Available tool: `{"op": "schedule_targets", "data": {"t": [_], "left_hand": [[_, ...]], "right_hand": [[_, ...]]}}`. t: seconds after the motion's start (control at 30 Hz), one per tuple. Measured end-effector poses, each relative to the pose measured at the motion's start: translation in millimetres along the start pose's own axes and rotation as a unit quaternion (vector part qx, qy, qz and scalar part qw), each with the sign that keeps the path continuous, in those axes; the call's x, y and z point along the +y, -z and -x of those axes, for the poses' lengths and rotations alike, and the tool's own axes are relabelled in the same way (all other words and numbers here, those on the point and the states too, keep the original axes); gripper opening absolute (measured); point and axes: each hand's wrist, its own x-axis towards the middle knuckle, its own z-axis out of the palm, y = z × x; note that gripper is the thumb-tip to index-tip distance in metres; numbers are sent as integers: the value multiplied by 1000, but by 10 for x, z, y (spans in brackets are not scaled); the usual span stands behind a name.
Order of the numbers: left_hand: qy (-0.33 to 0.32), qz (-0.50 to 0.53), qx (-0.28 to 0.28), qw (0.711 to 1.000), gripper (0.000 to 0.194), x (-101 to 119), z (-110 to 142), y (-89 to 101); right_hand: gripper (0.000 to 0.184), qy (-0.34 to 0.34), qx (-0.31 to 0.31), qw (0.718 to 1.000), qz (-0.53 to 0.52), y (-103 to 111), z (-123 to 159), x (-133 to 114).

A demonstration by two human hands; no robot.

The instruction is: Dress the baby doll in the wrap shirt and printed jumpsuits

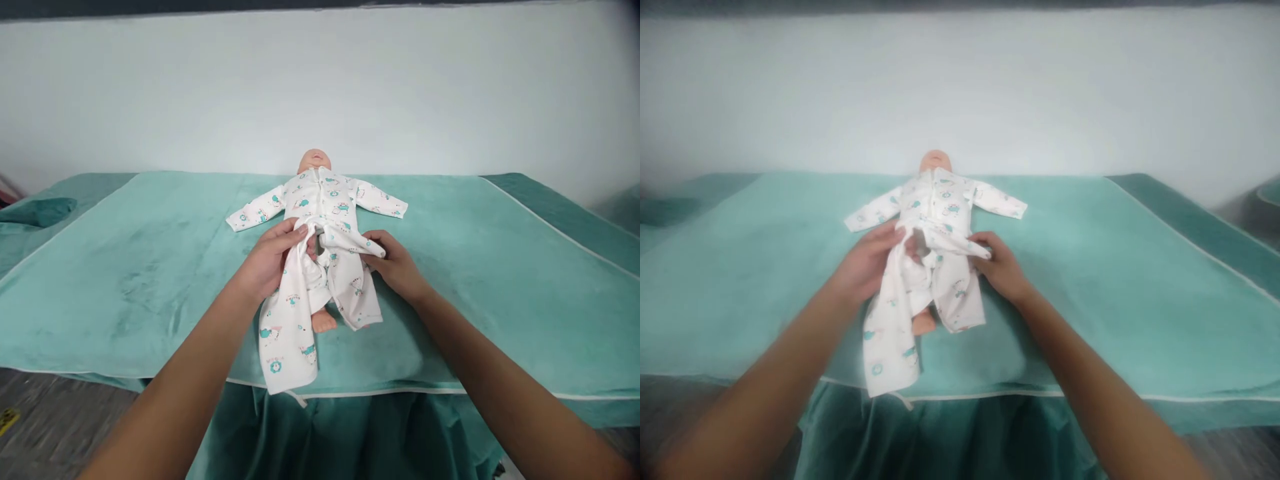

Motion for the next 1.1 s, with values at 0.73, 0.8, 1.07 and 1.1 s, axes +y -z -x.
{"op": "schedule_targets", "data": {"t": [0.73,0.8,1.07,1.1], "left_hand": [[28,-109,46,993,32,130,-125,182],[68,-85,10,994,38,111,-153,235],[100,-68,-35,992,35,95,-281,154],[100,-72,-37,992,37,99,-273,142]], "right_hand": [[31,-28,-226,952,-202,-300,-736,-581],[30,-54,-227,923,-306,-325,-684,-536],[24,-38,-193,875,-441,-311,-624,-562],[23,-46,-193,882,-427,-304,-624,-553]]}}
